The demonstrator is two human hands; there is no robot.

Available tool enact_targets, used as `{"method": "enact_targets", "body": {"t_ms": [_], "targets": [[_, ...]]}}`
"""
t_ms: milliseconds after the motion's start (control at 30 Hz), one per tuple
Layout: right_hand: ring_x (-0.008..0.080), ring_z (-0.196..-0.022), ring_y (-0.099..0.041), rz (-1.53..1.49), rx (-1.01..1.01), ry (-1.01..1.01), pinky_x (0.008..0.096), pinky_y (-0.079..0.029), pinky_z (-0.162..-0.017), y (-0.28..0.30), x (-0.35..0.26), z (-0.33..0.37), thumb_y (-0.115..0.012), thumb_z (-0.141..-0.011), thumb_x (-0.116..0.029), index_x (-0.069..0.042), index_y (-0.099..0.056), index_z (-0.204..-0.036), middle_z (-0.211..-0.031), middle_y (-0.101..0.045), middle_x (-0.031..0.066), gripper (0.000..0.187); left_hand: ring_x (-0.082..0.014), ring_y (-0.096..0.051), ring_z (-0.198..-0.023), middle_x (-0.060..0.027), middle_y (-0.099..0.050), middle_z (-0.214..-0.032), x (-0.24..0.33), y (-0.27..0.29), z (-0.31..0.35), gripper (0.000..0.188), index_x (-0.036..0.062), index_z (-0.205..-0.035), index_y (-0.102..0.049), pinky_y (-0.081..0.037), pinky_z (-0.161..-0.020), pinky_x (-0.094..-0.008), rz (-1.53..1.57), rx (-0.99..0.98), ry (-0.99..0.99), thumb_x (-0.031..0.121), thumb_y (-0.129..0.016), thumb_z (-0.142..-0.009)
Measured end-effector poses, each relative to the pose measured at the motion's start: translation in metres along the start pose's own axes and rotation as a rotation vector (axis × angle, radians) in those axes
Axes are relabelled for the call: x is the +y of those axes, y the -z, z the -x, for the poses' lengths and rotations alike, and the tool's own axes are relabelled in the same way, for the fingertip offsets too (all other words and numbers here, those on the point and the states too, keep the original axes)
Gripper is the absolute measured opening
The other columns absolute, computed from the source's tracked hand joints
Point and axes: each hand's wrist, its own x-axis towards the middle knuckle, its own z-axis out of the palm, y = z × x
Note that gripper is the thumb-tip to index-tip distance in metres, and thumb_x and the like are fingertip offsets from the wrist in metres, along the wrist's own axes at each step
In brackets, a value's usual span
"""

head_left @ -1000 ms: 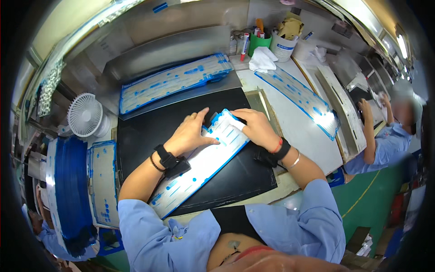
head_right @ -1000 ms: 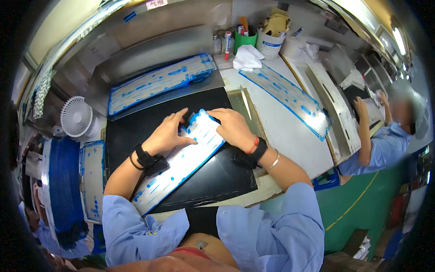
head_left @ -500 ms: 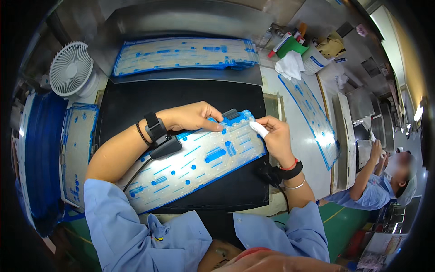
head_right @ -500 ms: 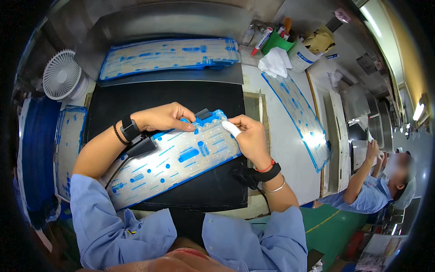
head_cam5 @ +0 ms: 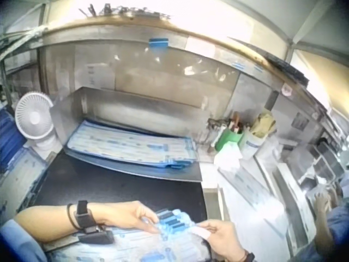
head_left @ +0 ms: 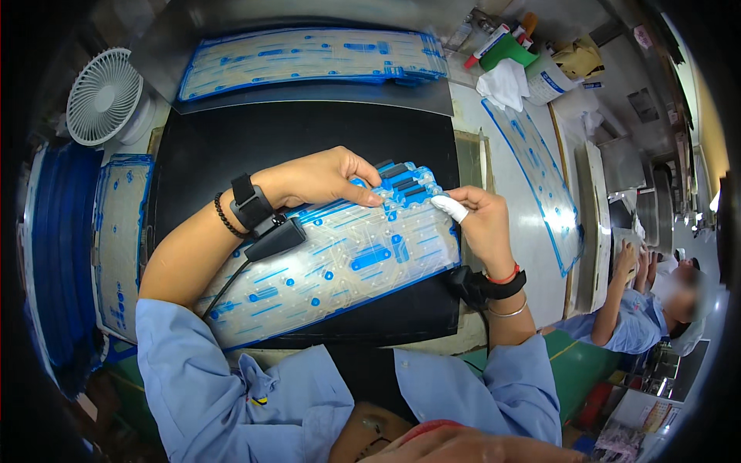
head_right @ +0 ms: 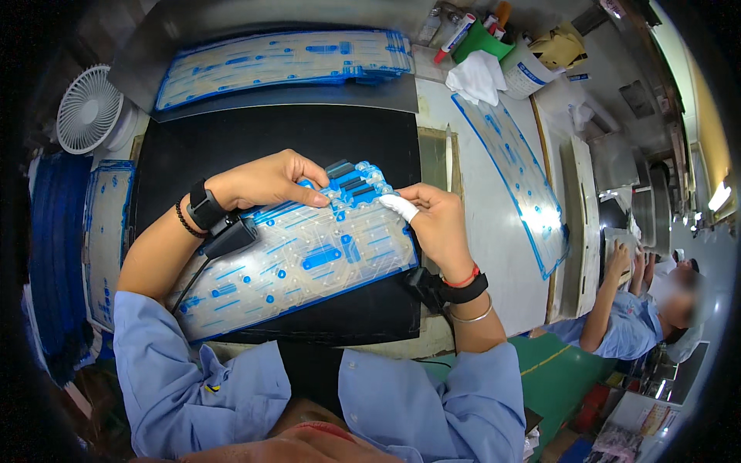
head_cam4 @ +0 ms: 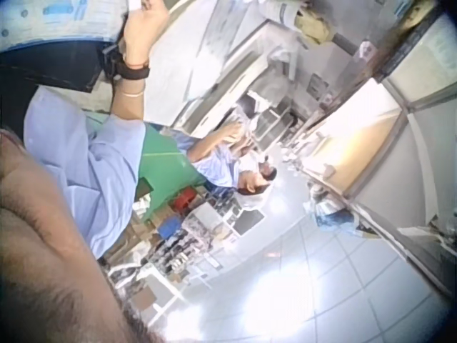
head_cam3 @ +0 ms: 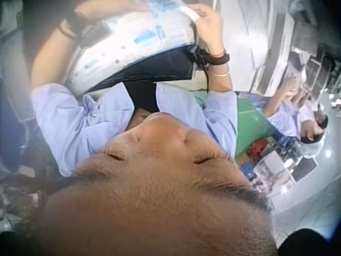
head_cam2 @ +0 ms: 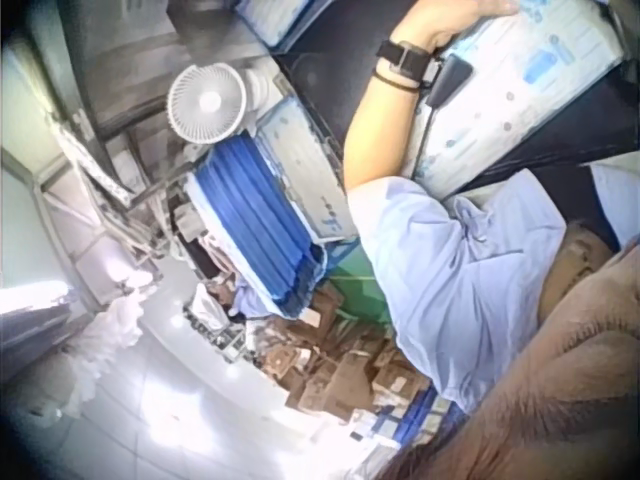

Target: Inspecting and sorting blue plastic circuit components on an assembly line.

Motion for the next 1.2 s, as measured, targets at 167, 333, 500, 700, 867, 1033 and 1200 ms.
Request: {"method": "enact_targets", "body": {"t_ms": [167,333,500,700,867,1033,1200], "targets": [[0.0106,-0.072,-0.064,-0.007,0.026,0.103,0.0224,-0.051,-0.064,0.003,0.003,0.005,-0.068,-0.084,-0.007,0.003,-0.069,-0.094,-0.082,-0.070,0.0083,0.014,-0.0085,-0.065,-0.073,-0.0063,-0.071,-0.089,-0.005,-0.002,-0.002,0.022,0.0036,-0.099,-0.071,-0.049,-0.067,-0.0198,-0.035,-0.003,-0.016,0.020,-0.071,-0.084],[0.0109,-0.070,-0.064,0.168,-0.023,-0.036,0.0225,-0.051,-0.063,0.016,-0.008,0.009,-0.068,-0.084,-0.007,0.003,-0.069,-0.095,-0.080,-0.070,0.0084,0.015,-0.0088,-0.066,-0.075,-0.0068,-0.071,-0.091,-0.010,-0.002,0.000,0.022,0.0041,-0.100,-0.070,-0.049,-0.068,-0.0200,-0.018,-0.008,-0.032,0.020,-0.070,-0.085],[0.0107,-0.071,-0.064,0.156,-0.033,0.033,0.0221,-0.051,-0.063,0.016,-0.003,0.014,-0.068,-0.084,-0.006,0.003,-0.069,-0.096,-0.080,-0.070,0.0084,0.015,-0.0085,-0.065,-0.073,-0.0072,-0.071,-0.091,-0.009,-0.004,0.000,0.021,0.0043,-0.100,-0.070,-0.050,-0.067,-0.0197,-0.051,0.028,-0.033,0.019,-0.069,-0.085],[0.0097,-0.072,-0.064,-0.002,-0.073,0.001,0.0218,-0.050,-0.064,0.016,-0.006,0.013,-0.070,-0.082,-0.006,0.004,-0.068,-0.097,-0.081,-0.070,0.0079,0.017,-0.0093,-0.066,-0.074,-0.0080,-0.071,-0.091,-0.008,-0.003,0.001,0.020,0.0051,-0.098,-0.069,-0.051,-0.068,-0.0200,-0.031,0.031,0.010,0.019,-0.072,-0.083],[0.0092,-0.072,-0.064,0.067,0.013,-0.014,0.0216,-0.050,-0.064,0.012,0.015,0.027,-0.074,-0.080,-0.008,0.003,-0.067,-0.090,-0.079,-0.069,0.0074,0.017,-0.0099,-0.067,-0.076,-0.0075,-0.071,-0.091,-0.007,-0.005,0.002,0.024,0.0049,-0.098,-0.069,-0.051,-0.069,-0.0199,-0.009,0.024,-0.004,0.016,-0.076,-0.078],[0.0102,-0.073,-0.064,0.026,0.082,0.013,0.0223,-0.051,-0.066,0.006,0.022,0.038,-0.072,-0.081,-0.006,0.003,-0.067,-0.090,-0.080,-0.069,0.0078,0.013,-0.0105,-0.067,-0.076,-0.0091,-0.071,-0.093,-0.007,-0.004,0.001,0.027,0.0043,-0.099,-0.068,-0.052,-0.070,-0.0209,0.026,0.020,0.022,0.015,-0.078,-0.077],[0.0102,-0.078,-0.064,-0.053,0.050,0.076,0.0227,-0.051,-0.068,0.011,0.023,0.041,-0.067,-0.084,-0.003,0.003,-0.067,-0.098,-0.083,-0.069,0.0090,0.015,-0.0104,-0.068,-0.076,-0.0097,-0.071,-0.093,-0.006,-0.005,-0.001,0.026,0.0041,-0.099,-0.068,-0.053,-0.070,-0.0214,0.002,0.026,0.042,0.013,-0.078,-0.076]]}}
